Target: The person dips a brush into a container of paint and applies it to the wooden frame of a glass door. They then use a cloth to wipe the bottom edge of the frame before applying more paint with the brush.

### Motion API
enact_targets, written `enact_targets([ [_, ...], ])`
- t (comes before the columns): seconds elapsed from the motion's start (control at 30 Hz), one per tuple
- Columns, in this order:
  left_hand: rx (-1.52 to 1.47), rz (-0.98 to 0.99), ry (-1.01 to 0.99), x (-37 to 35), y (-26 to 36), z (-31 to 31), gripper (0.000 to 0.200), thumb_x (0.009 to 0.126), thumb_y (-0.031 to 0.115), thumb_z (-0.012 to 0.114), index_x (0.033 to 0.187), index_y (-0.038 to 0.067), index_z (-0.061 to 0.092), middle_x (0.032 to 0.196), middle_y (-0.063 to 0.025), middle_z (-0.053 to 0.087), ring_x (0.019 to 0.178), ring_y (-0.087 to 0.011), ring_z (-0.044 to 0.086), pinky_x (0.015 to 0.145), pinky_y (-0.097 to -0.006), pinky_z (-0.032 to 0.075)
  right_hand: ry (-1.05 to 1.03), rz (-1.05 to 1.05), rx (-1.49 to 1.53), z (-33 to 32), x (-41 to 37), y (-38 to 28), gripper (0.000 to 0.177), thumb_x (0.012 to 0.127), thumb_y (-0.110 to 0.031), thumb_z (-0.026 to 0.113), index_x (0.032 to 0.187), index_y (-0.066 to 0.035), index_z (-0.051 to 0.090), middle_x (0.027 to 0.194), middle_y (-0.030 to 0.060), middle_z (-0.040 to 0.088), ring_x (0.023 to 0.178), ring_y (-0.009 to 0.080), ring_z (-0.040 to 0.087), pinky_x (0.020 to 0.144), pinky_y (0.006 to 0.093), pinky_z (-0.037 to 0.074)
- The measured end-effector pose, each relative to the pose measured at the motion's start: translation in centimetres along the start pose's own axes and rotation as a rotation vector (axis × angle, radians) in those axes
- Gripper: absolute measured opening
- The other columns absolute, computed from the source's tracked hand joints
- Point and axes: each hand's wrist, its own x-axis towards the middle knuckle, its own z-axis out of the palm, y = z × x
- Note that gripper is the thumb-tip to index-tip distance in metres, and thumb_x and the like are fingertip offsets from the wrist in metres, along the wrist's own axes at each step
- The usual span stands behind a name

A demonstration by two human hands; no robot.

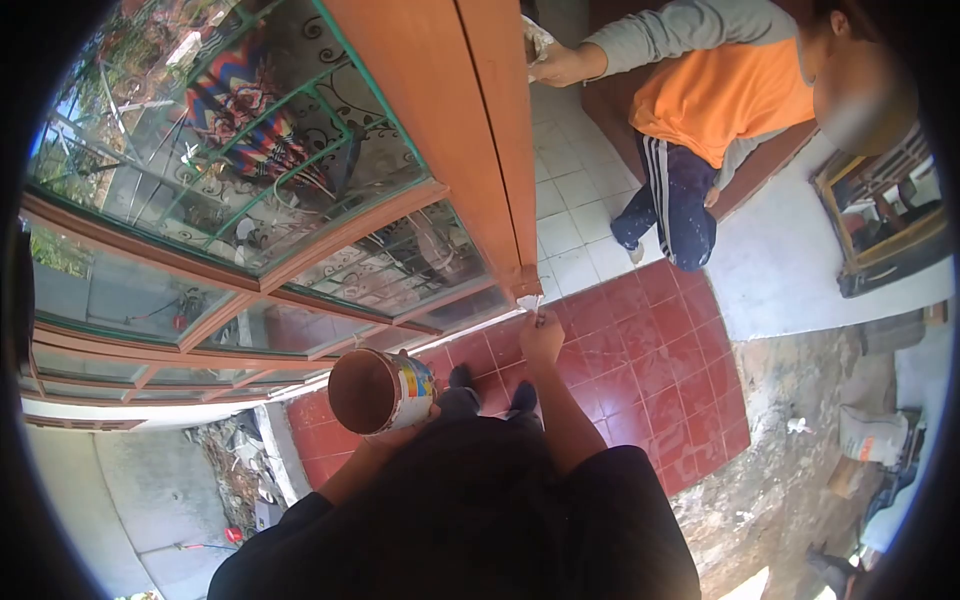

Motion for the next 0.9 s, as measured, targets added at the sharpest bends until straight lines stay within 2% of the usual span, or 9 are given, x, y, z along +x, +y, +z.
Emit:
enact_targets([
  [0.17, 0.376, 0.093, -0.002, -0.6, 1.5, -1.3, 0.056, 0.093, 0.049, 0.054, 0.139, 0.017, 0.049, 0.137, -0.011, 0.052, 0.129, -0.0325, 0.047, 0.101, -0.0581, 0.042, -0.049, -0.002, -0.051, -1.7, 0.6, -6.4, 0.024, 0.089, -0.021, 0.067, 0.089, 0.003, 0.066, 0.07, 0.0161, 0.066, 0.058, 0.0208, 0.062, 0.059, 0.037, 0.048],
  [0.27, -0.016, 0.039, 0.03, -0.6, 3.3, -2.5, 0.057, 0.095, 0.052, 0.047, 0.138, 0.014, 0.049, 0.138, -0.0164, 0.05, 0.131, -0.0417, 0.043, 0.095, -0.0612, 0.04, -0.137, 0.036, 0.074, -4.5, -0.2, -12.7, 0.023, 0.092, -0.019, 0.066, 0.091, 0.003, 0.065, 0.065, 0.0107, 0.064, 0.053, 0.0147, 0.057, 0.053, 0.0331, 0.044],
  [0.4, -0.074, 0.018, -0.008, -0.5, 4.2, -3.1, 0.065, 0.091, 0.058, 0.046, 0.136, 0.011, 0.051, 0.136, -0.0172, 0.051, 0.13, -0.0426, 0.044, 0.093, -0.0603, 0.04, -0.203, 0.006, 0.405, -8.7, -2.5, -22.1, 0.018, 0.098, -0.016, 0.062, 0.096, 0.001, 0.064, 0.063, -0.0027, 0.053, 0.053, 0.0037, 0.042, 0.048, 0.0239, 0.031],
  [0.47, 0.446, 0.246, -0.06, -0.5, 4.2, -3.7, 0.072, 0.087, 0.063, 0.047, 0.135, 0.01, 0.051, 0.136, -0.0176, 0.051, 0.13, -0.043, 0.044, 0.093, -0.0601, 0.04, -0.201, -0.036, 0.472, -9.6, -3.1, -23.9, 0.016, 0.099, -0.015, 0.061, 0.098, 0.0, 0.064, 0.065, -0.0067, 0.049, 0.056, 0.0016, 0.038, 0.05, 0.021, 0.027],
  [0.5, 0.44, 0.242, -0.067, -0.4, 4.3, -4.0, 0.072, 0.087, 0.063, 0.047, 0.135, 0.01, 0.051, 0.136, -0.0176, 0.051, 0.13, -0.043, 0.044, 0.093, -0.0601, 0.04, -0.18, -0.046, 0.5, -9.9, -3.3, -24.3, 0.016, 0.099, -0.015, 0.061, 0.098, 0.0, 0.064, 0.066, -0.0067, 0.05, 0.057, 0.0013, 0.038, 0.051, 0.0207, 0.027],
  [0.67, -0.125, 0.026, -0.005, -0.7, 4.2, -2.0, 0.07, 0.086, 0.062, 0.048, 0.135, 0.012, 0.051, 0.136, -0.0153, 0.052, 0.13, -0.0427, 0.043, 0.093, -0.0605, 0.04, -0.146, -0.07, 0.353, -6.7, -2.6, -18.0, 0.014, 0.099, -0.015, 0.062, 0.097, -0.001, 0.064, 0.068, -0.0073, 0.052, 0.059, 0.0004, 0.039, 0.052, 0.0202, 0.029],
  [0.77, -0.046, 0.025, -0.031, -0.7, 4.5, -2.6, 0.067, 0.088, 0.061, 0.046, 0.135, 0.013, 0.052, 0.137, -0.0134, 0.052, 0.131, -0.0431, 0.043, 0.096, -0.061, 0.039, -0.11, -0.014, 0.248, -3.9, -1.2, -11.5, 0.013, 0.099, -0.014, 0.062, 0.096, -0.002, 0.064, 0.068, -0.008, 0.051, 0.059, 0.0002, 0.039, 0.052, 0.0198, 0.03],
  [0.83, -0.109, 0.008, 0.015, -0.9, 5.0, -2.7, 0.066, 0.09, 0.06, 0.044, 0.136, 0.014, 0.051, 0.139, -0.0127, 0.051, 0.133, -0.0435, 0.041, 0.097, -0.0621, 0.038, -0.078, -0.033, 0.171, -3.4, -1.1, -9.5, 0.017, 0.098, -0.017, 0.063, 0.093, 0.0, 0.064, 0.068, -0.0038, 0.057, 0.06, 0.0027, 0.047, 0.054, 0.0219, 0.037],
  [0.9, -0.149, -0.041, 0.06, -0.5, 5.9, -3.9, 0.065, 0.092, 0.06, 0.042, 0.138, 0.014, 0.049, 0.14, -0.0121, 0.05, 0.134, -0.044, 0.04, 0.099, -0.0632, 0.036, -0.057, -0.043, 0.011, -3.6, -1.4, -9.1, 0.024, 0.094, -0.021, 0.067, 0.09, 0.002, 0.066, 0.07, 0.006, 0.065, 0.061, 0.0127, 0.059, 0.057, 0.029, 0.045],
])
